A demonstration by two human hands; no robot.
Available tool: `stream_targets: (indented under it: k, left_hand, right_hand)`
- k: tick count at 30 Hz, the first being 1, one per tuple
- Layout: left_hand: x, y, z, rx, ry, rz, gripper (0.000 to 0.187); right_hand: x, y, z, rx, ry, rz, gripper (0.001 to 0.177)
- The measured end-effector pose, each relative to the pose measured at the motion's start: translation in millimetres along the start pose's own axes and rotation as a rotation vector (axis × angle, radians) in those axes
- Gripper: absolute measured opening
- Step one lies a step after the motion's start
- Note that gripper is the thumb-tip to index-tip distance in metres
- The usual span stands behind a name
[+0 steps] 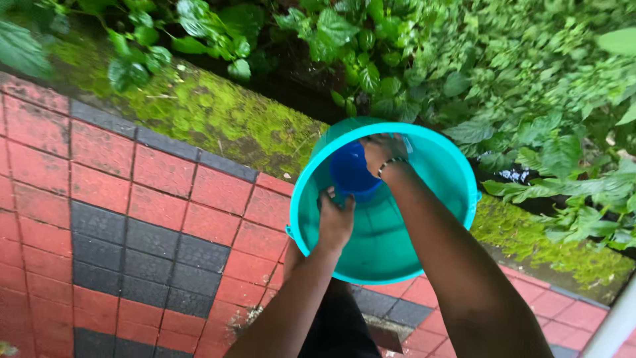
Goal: The person fills a blue cup with water from a teal bucket and pours the water onto the ground and plants while standing on a tiled walkway in a garden.
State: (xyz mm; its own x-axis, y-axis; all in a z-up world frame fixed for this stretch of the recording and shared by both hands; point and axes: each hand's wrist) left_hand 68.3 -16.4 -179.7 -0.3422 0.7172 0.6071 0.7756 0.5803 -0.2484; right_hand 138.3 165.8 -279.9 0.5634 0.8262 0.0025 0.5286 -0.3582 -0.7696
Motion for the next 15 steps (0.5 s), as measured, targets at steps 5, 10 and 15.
stream_targets:
  k: [5,10,15]
  left_hand:
    - [-76,8,46,-0.08,-0.152,-0.055,0.059]
    - [-50,0,47,0.009,-0.285,-0.133,0.061]
    - [-67,24,50,0.066,-0.328,-0.159,0.059]
  right_hand:
    - [11,30,-7,-0.254,0.044,0.171,0.029]
    - [11,69,-44,-0.143,0.204,0.61,0.03]
    - [-16,36,-89,0.064,0.617,0.57,0.024]
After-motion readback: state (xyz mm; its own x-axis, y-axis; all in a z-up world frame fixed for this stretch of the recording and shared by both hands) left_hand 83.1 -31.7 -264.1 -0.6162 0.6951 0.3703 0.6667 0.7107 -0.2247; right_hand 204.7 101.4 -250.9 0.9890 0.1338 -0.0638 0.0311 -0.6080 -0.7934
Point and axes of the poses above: each hand's wrist, its own z-axis towards the middle knuckle, its own y-axis out of the palm, x = y × z, and after that the axes turned 12 degrees about -z, right-handed
